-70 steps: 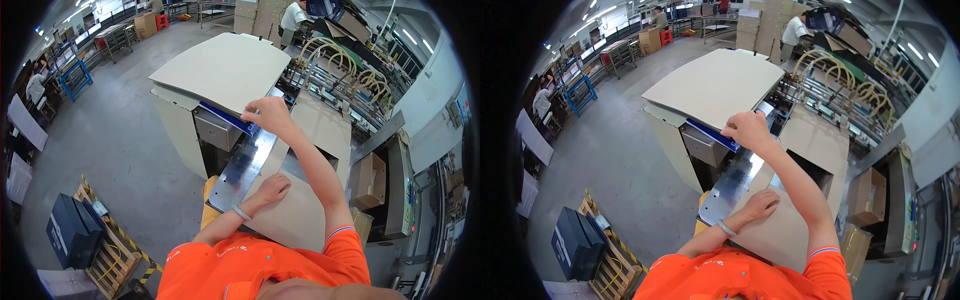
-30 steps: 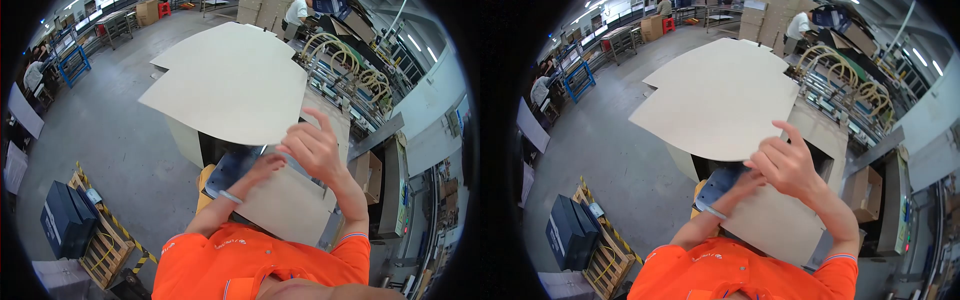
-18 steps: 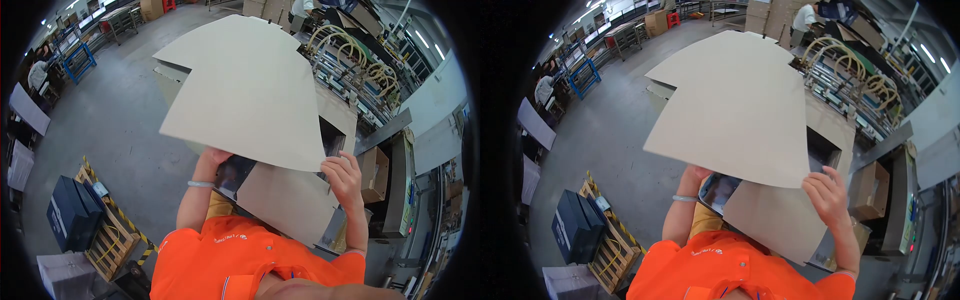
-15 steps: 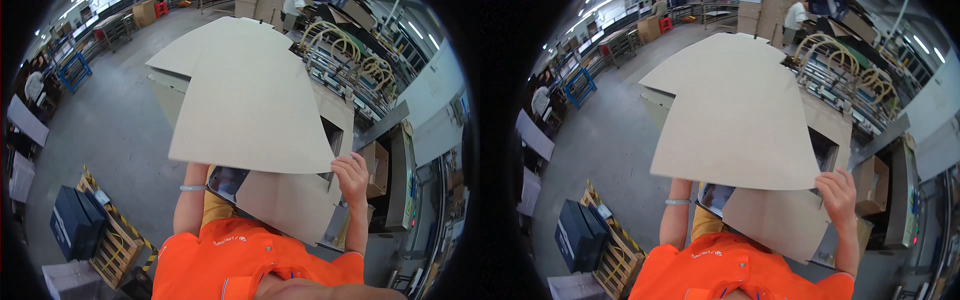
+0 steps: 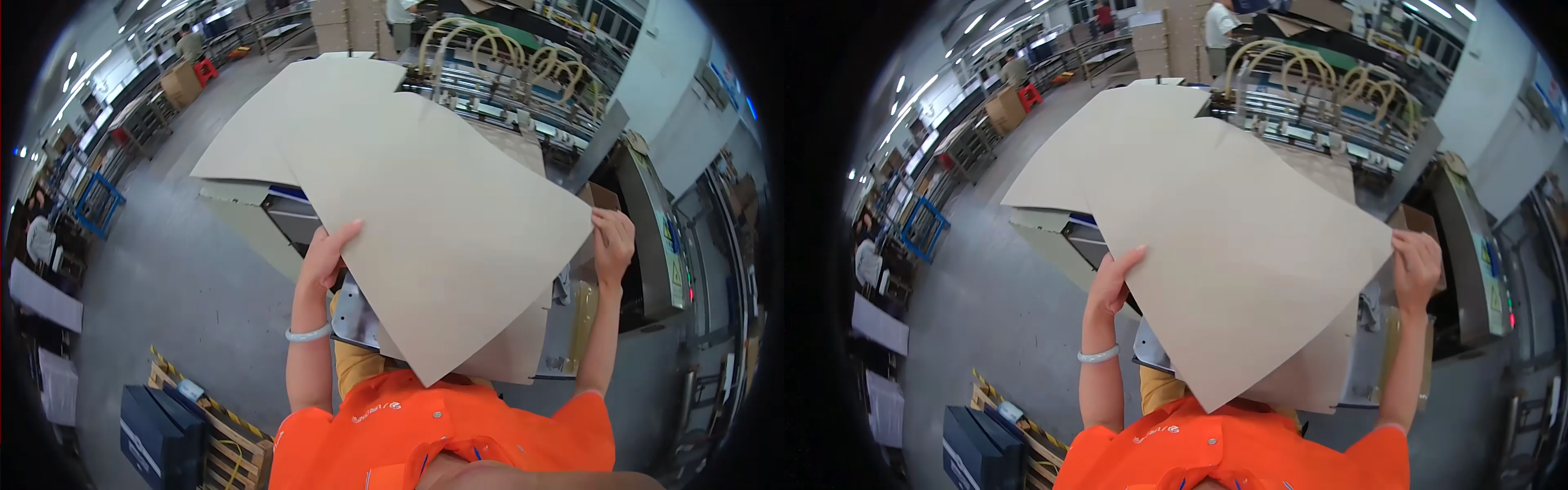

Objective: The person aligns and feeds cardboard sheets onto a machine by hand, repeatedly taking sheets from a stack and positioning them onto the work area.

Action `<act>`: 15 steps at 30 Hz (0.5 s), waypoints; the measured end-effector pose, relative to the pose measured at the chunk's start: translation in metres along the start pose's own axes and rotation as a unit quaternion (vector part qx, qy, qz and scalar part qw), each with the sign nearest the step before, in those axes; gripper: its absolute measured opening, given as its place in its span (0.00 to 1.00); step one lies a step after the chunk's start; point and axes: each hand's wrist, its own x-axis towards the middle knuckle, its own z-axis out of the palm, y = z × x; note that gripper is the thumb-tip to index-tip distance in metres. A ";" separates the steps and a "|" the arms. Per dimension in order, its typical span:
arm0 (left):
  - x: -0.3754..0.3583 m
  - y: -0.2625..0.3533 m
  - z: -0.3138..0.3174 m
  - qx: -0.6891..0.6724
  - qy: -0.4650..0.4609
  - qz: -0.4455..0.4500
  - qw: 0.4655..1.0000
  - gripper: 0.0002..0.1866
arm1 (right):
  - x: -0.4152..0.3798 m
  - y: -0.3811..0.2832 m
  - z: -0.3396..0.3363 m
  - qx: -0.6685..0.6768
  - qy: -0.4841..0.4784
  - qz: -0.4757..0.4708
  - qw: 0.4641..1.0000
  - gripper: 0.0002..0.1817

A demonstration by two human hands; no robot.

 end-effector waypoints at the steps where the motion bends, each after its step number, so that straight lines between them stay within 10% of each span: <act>1: 0.002 -0.005 0.008 0.005 -0.014 -0.003 1.000 0.22 | -0.006 0.010 0.005 0.024 0.011 0.047 0.999 0.07; 3: 0.004 -0.022 0.021 0.013 -0.010 0.034 0.999 0.21 | -0.017 0.026 0.015 0.033 0.025 0.104 0.994 0.09; 5: 0.002 -0.038 0.031 0.021 -0.005 0.075 0.997 0.20 | -0.023 0.031 0.024 0.194 0.059 0.428 0.881 0.14; 6: 0.000 -0.046 0.040 -0.009 0.005 0.066 0.998 0.20 | -0.034 0.036 0.025 0.186 0.068 0.434 0.879 0.14; 10: -0.007 -0.091 0.072 -0.076 0.046 0.069 0.994 0.20 | -0.070 0.054 0.040 0.633 -0.060 0.639 0.433 0.26; 13: -0.015 -0.125 0.088 -0.041 0.055 0.045 0.997 0.21 | -0.089 0.040 0.043 0.611 -0.019 0.662 0.434 0.29; 15: -0.015 -0.146 0.089 0.032 0.010 0.068 0.997 0.22 | -0.119 0.046 0.039 0.451 -0.110 0.605 0.647 0.30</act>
